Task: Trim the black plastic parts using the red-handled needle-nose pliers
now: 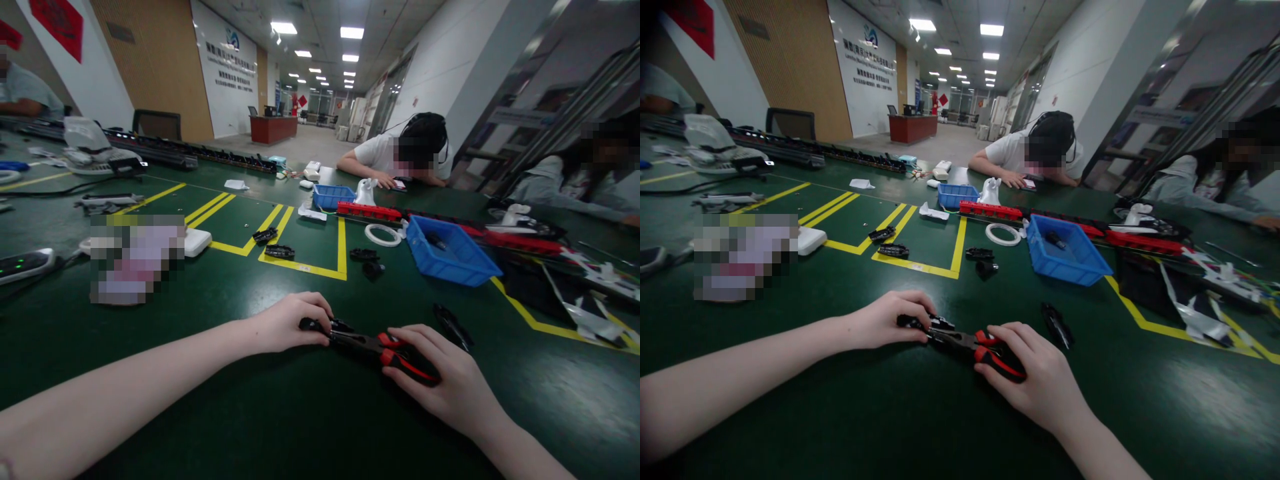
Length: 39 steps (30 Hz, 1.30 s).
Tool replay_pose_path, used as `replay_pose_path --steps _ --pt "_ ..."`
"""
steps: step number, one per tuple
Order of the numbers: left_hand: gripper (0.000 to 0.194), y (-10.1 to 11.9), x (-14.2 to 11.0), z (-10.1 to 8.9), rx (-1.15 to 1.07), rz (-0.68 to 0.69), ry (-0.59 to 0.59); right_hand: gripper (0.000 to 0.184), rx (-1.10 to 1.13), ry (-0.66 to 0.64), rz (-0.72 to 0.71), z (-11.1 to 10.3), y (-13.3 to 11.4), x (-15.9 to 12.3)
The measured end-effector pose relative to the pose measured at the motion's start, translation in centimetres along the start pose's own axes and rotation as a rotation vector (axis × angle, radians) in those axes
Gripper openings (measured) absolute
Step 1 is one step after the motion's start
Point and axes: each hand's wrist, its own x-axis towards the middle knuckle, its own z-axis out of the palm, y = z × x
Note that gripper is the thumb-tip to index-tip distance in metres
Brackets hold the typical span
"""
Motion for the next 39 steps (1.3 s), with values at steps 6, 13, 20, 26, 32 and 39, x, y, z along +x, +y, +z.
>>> replay_pose_path --steps 6,13,20,26,32,39 --pt "0.009 0.4 0.0 -0.2 0.021 -0.005 -0.004 0.043 -0.025 0.022 -0.028 0.1 0.7 0.0" --pt "0.009 0.6 0.1 -0.4 0.031 0.003 -0.002 0.044 -0.031 0.041 -0.039 0.4 1.6 -0.1" --pt "0.009 0.6 0.1 -0.5 0.033 0.004 -0.018 0.042 -0.006 0.061 -0.014 0.5 1.6 -0.2" --pt "0.009 0.5 0.1 -0.4 0.029 -0.008 -0.021 0.038 -0.025 0.101 -0.022 0.3 1.2 0.1" --pt "0.012 0.5 0.0 -0.4 0.032 -0.016 -0.030 0.038 -0.042 0.096 -0.038 0.1 1.0 0.2" --pt "0.013 0.6 -0.1 -0.5 0.051 -0.015 -0.051 0.044 -0.085 0.126 -0.048 0.0 1.1 0.2"
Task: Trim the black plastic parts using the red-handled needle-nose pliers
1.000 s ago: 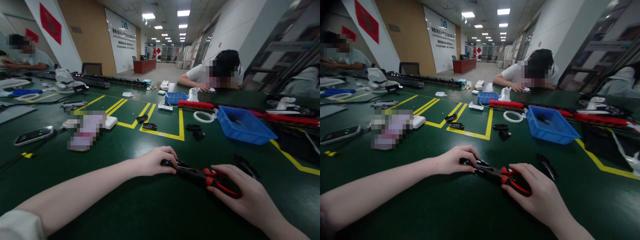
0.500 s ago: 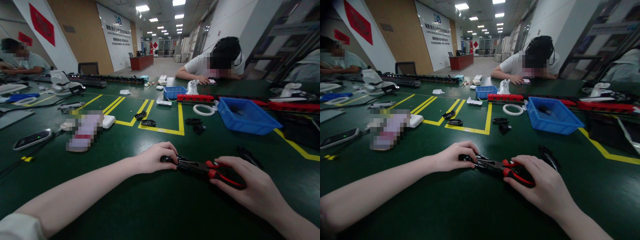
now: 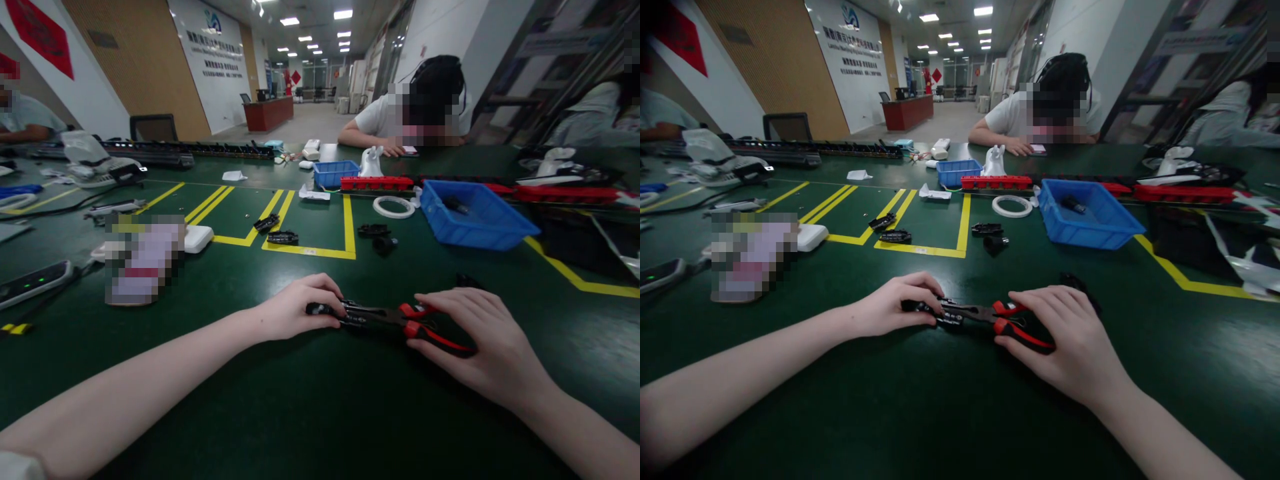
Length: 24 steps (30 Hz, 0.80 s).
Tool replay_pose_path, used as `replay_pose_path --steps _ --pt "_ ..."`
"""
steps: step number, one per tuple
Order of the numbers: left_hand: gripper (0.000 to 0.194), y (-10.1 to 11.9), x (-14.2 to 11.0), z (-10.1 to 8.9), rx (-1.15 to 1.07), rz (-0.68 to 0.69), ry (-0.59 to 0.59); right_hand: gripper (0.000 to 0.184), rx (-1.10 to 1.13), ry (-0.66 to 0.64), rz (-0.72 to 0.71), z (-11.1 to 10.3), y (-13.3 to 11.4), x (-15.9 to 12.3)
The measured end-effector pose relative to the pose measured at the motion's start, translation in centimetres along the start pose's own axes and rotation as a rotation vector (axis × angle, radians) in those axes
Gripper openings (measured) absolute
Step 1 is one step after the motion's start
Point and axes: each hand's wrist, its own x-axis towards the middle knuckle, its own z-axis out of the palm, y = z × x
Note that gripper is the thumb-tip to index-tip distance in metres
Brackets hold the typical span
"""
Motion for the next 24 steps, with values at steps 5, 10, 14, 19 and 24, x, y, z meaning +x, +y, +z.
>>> replay_pose_path --steps 5,10,14,19,24 --pt "0.012 0.01 0.02 0.08 -0.001 0.010 0.011 0.050 -0.083 0.003 -0.062 0.21 0.24 -0.25" --pt "0.012 0.01 -0.04 0.11 0.014 0.017 0.018 0.046 -0.100 0.002 -0.082 0.10 0.23 -0.32" --pt "0.012 -0.01 -0.03 0.09 0.019 0.021 0.017 0.042 -0.099 -0.002 -0.086 0.03 0.09 -0.09" --pt "0.011 -0.21 -0.03 0.15 0.022 0.016 0.014 0.038 -0.033 -0.040 -0.082 0.00 -0.12 -0.02" --pt "0.013 -0.31 -0.05 0.23 0.022 0.028 0.019 0.036 0.031 -0.083 -0.041 -0.22 -0.16 -0.04"
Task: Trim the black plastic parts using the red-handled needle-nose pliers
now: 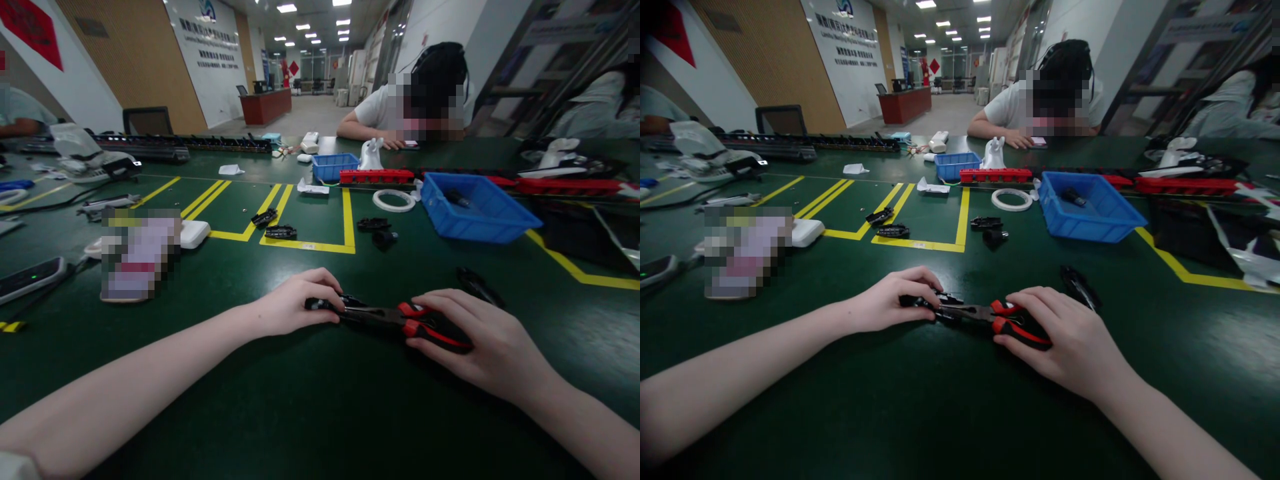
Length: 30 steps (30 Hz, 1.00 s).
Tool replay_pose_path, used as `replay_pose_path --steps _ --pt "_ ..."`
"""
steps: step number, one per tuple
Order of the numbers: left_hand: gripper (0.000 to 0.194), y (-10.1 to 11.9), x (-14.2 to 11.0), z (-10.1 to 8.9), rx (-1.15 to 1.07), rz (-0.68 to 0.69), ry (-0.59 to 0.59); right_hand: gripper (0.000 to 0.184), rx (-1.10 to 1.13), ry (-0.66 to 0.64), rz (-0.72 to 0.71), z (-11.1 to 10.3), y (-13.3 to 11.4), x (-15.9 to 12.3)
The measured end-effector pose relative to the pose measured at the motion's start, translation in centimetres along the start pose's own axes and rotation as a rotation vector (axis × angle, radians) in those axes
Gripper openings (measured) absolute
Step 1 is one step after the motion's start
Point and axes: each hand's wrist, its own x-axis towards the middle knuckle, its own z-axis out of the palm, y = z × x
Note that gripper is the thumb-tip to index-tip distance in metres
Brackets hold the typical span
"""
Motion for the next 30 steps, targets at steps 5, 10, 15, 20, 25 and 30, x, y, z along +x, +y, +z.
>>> replay_pose_path --steps 5,10,15,20,25,30 --pt "0.013 0.17 0.05 -0.07 -0.004 0.000 -0.001 0.035 0.023 -0.001 -0.022 -0.16 0.17 0.10" --pt "0.012 0.16 0.05 -0.07 -0.004 0.011 0.008 0.035 0.009 -0.006 -0.041 -0.08 0.00 0.08" --pt "0.012 -0.04 0.08 -0.01 -0.006 0.017 0.018 0.033 -0.021 -0.003 -0.042 0.19 -0.60 0.17" --pt "0.012 -0.16 0.16 -0.07 -0.010 0.024 0.021 0.034 -0.035 -0.009 -0.036 0.23 -0.69 0.28" --pt "0.014 0.01 0.14 -0.18 -0.005 0.008 0.004 0.035 -0.025 -0.012 -0.053 -0.11 -0.11 0.27" --pt "0.014 0.04 0.07 -0.15 -0.004 0.013 0.007 0.034 -0.016 -0.015 -0.052 -0.31 0.02 0.24"
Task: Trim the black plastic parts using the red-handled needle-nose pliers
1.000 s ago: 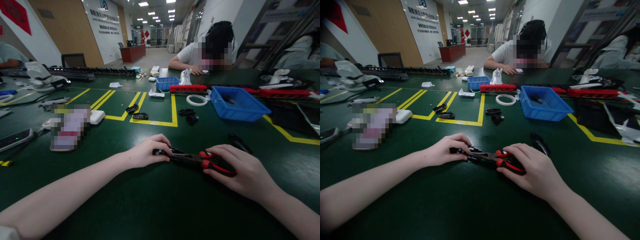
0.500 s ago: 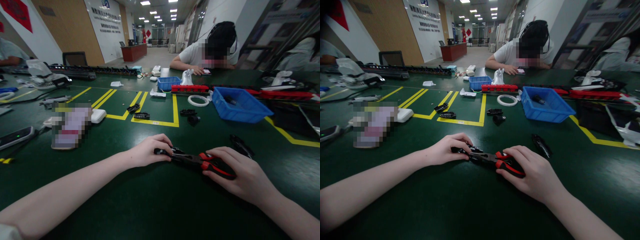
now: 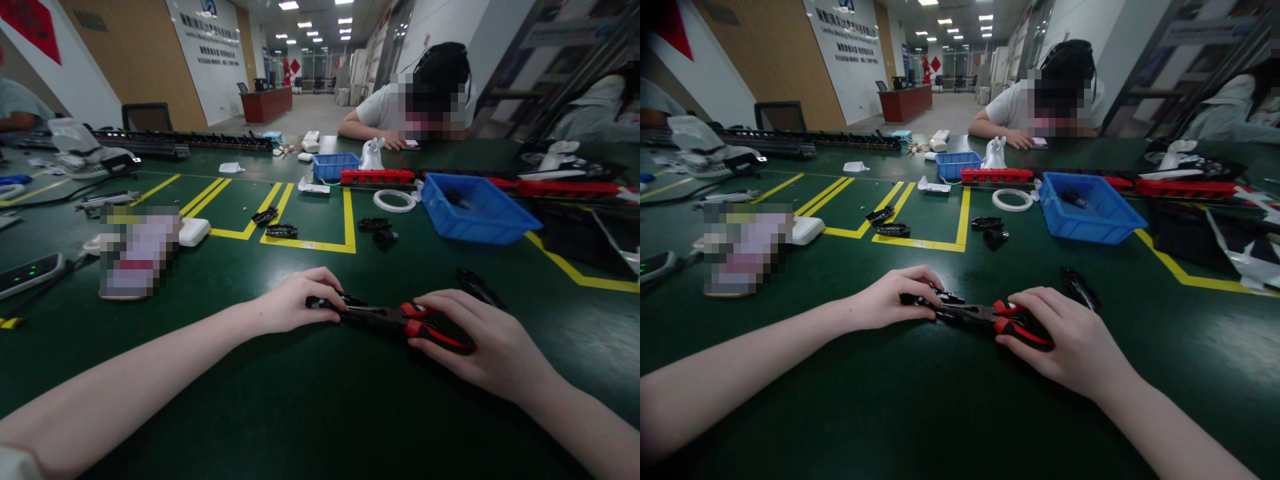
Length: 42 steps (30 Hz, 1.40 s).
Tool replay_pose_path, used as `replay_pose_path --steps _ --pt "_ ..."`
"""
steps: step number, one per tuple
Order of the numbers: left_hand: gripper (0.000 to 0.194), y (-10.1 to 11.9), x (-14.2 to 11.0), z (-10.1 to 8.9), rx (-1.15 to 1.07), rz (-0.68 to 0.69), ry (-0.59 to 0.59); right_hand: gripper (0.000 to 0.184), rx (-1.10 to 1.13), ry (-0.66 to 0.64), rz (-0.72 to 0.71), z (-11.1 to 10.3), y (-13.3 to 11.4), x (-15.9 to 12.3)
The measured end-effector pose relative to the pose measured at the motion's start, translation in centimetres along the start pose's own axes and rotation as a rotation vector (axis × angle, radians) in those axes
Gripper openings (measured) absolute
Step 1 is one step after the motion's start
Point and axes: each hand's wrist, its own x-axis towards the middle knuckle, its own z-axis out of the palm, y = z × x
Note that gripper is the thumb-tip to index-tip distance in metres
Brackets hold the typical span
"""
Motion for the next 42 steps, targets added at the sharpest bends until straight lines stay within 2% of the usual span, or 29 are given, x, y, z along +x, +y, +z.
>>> replay_pose_path --steps 13,22,35,42 --pt "0.011 0.20 0.08 0.14 0.003 -0.047 0.021 0.036 0.000 -0.005 0.029 0.90 -0.20 -0.21" --pt "0.012 0.33 0.11 0.01 -0.010 -0.071 -0.001 0.034 0.015 -0.009 0.031 0.49 0.28 -0.32" --pt "0.009 0.38 0.13 0.10 -0.021 -0.044 0.028 0.034 0.015 0.001 0.032 0.41 -0.01 -0.19" --pt "0.007 0.89 0.06 0.11 -0.015 -0.073 0.041 0.036 0.016 0.007 0.039 0.47 0.05 -0.28"
